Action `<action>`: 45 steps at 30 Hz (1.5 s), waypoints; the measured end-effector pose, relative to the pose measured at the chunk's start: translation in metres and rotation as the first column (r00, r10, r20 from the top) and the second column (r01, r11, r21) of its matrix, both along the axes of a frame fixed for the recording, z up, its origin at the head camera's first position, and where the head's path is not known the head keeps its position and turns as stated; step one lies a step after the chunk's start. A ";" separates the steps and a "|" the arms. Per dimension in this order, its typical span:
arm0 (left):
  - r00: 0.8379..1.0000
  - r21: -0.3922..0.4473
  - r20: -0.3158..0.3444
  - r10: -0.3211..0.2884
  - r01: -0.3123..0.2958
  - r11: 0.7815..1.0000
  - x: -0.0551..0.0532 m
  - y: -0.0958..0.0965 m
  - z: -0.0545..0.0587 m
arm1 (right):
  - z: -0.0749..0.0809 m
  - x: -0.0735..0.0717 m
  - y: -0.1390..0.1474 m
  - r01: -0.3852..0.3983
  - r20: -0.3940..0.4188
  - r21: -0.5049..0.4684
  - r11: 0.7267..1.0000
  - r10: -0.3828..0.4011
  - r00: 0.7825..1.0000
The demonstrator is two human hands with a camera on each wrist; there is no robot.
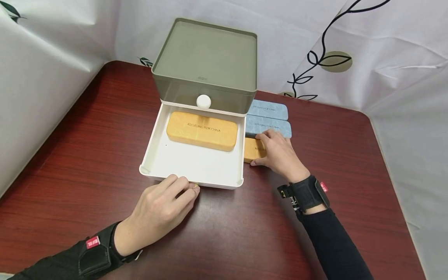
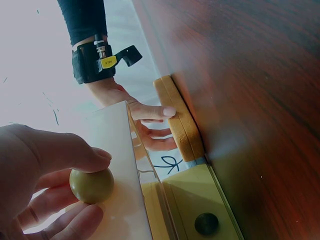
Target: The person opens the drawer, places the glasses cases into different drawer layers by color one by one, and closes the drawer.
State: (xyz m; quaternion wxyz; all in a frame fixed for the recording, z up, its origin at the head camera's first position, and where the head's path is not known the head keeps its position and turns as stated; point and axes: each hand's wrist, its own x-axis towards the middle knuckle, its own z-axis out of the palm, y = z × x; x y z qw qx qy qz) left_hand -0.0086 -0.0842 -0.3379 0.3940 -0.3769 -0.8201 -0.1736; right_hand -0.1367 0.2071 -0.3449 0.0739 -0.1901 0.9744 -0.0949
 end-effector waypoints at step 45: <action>1.000 -0.008 0.014 0.003 -0.003 1.000 0.000 0.000 -0.005 | -0.010 -0.010 0.004 -0.078 0.031 0.081 0.994 0.076 0.997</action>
